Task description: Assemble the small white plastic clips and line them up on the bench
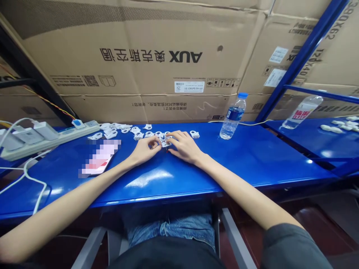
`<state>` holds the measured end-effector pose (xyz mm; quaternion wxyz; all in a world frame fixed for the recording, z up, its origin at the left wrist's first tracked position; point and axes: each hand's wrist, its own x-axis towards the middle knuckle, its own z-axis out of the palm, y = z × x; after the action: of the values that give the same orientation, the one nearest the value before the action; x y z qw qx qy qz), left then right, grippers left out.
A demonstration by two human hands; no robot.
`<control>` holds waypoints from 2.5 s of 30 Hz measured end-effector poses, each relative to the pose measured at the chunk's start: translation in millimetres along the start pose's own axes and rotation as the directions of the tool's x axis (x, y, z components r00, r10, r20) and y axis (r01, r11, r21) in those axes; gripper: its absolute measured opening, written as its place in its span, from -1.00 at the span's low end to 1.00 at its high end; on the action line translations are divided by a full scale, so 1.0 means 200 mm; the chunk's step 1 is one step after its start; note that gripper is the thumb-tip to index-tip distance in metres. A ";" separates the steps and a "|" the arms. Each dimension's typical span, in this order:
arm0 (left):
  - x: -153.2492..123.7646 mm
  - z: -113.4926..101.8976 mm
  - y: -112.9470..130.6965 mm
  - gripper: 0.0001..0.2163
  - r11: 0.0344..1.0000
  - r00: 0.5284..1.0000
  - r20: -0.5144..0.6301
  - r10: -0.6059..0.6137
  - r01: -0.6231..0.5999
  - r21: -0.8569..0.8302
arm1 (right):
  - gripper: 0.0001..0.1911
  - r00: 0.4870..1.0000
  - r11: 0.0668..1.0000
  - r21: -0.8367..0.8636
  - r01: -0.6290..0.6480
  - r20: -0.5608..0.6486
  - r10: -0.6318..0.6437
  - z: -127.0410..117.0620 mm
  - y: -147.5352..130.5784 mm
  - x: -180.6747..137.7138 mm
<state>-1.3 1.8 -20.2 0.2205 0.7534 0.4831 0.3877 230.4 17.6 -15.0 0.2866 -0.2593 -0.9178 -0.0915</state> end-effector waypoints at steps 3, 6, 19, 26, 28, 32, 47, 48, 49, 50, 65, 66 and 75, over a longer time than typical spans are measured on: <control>0.00 0.00 -0.01 -0.94 0.999 1.000 0.000 0.001 -0.001 -0.040 | -0.78 1.000 1.000 -0.002 0.005 -0.001 -0.005 0.00 0.00 0.00; 0.01 0.00 -0.01 -0.93 0.998 1.000 -0.004 0.008 -0.008 -0.057 | -0.76 1.000 1.000 -0.015 0.020 -0.019 -0.020 0.00 0.00 0.00; 0.01 -0.01 0.00 -0.95 0.998 1.000 0.016 0.015 -0.014 -0.062 | -0.76 0.994 0.992 -0.065 -0.110 -0.013 0.110 -0.01 0.06 0.00; -0.01 -0.04 -0.01 -0.98 0.962 0.987 0.086 0.134 -0.150 0.229 | -0.74 0.951 0.947 -0.091 -0.309 -0.027 0.308 -0.04 0.28 -0.07; -0.02 -0.04 0.00 -0.97 0.926 0.975 0.123 0.187 -0.217 0.309 | -0.75 0.939 0.934 -0.102 -0.342 -0.004 0.344 -0.03 0.32 -0.09; -0.02 -0.05 0.00 -0.95 0.886 0.959 0.177 0.221 -0.274 0.375 | -0.75 0.922 0.918 -0.104 -0.382 0.026 0.387 -0.01 0.37 -0.12; -0.01 -0.06 0.01 -0.86 0.860 0.951 0.237 0.197 -0.283 0.424 | -0.67 0.922 0.920 -0.092 -0.382 0.038 0.386 0.03 0.30 -0.11; -0.01 -0.06 0.01 -0.85 0.859 0.952 0.238 0.194 -0.282 0.427 | -0.67 0.928 0.927 -0.085 -0.366 0.034 0.370 0.04 0.29 -0.10; -0.01 -0.06 0.01 -0.84 0.858 0.952 0.238 0.192 -0.280 0.430 | -0.66 0.934 0.933 -0.080 -0.352 0.035 0.356 0.05 0.27 -0.09; -0.01 -0.06 0.01 -0.84 0.858 0.952 0.239 0.190 -0.280 0.431 | -0.65 0.938 0.937 -0.077 -0.340 0.039 0.343 0.05 0.26 -0.08; -0.01 -0.07 0.02 -0.83 0.848 0.972 0.173 0.158 -0.223 0.481 | -0.72 0.954 0.954 0.020 -0.299 -0.023 0.299 0.07 0.22 -0.04; 0.00 -0.07 0.02 -0.83 0.855 0.976 0.153 0.152 -0.208 0.474 | -0.72 0.956 0.957 0.027 -0.290 -0.036 0.291 0.06 0.21 -0.03; 0.00 -0.03 -0.01 -0.85 0.983 0.997 -0.067 0.048 -0.035 0.181 | -0.73 0.977 0.985 0.051 -0.166 -0.126 0.171 -0.01 0.09 0.00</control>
<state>-7.8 2.9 -17.4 0.1265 0.7659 0.5078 0.3736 240.9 32.0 -14.1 0.3576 -0.3239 -0.8735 -0.0653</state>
